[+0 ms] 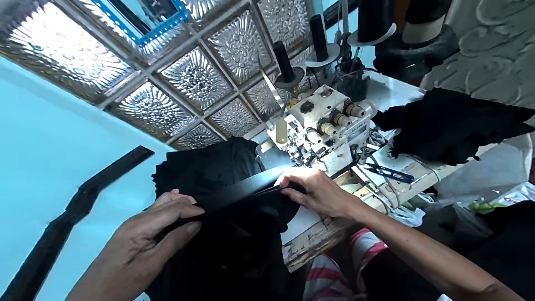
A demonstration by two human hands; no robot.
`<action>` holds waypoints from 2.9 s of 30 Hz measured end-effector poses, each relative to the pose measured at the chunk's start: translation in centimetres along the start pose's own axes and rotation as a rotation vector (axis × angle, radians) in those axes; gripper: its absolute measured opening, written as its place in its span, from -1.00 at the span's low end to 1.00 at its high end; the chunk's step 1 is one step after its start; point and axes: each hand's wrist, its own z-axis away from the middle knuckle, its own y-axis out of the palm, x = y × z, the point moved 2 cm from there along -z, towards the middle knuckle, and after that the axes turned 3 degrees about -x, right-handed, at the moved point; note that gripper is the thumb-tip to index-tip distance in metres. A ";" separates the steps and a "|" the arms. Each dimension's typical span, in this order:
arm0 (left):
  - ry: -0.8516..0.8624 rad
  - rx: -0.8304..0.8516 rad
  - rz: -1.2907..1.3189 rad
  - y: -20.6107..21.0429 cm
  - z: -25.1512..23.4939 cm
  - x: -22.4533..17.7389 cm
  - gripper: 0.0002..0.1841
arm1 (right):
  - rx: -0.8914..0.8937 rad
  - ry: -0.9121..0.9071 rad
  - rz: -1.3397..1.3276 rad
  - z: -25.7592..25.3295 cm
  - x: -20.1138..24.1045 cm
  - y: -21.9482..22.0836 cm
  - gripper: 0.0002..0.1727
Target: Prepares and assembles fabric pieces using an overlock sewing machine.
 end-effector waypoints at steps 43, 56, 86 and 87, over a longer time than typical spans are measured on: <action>0.304 -0.065 -0.330 7.6 -1.4 -4.4 -0.65 | 0.303 -0.083 0.188 1.4 -3.1 -3.4 -0.71; 0.275 0.076 -0.606 7.7 -1.4 -2.2 -0.70 | 0.417 -0.004 -0.028 -0.8 -1.6 -3.0 -0.80; 0.301 -0.046 -0.588 5.0 -6.2 -1.3 -0.68 | 0.338 0.046 -0.088 2.8 -2.5 -4.3 -0.80; 0.298 -0.049 -0.585 4.9 -6.1 -1.2 -0.67 | 0.322 0.046 -0.096 2.8 -2.5 -4.2 -0.80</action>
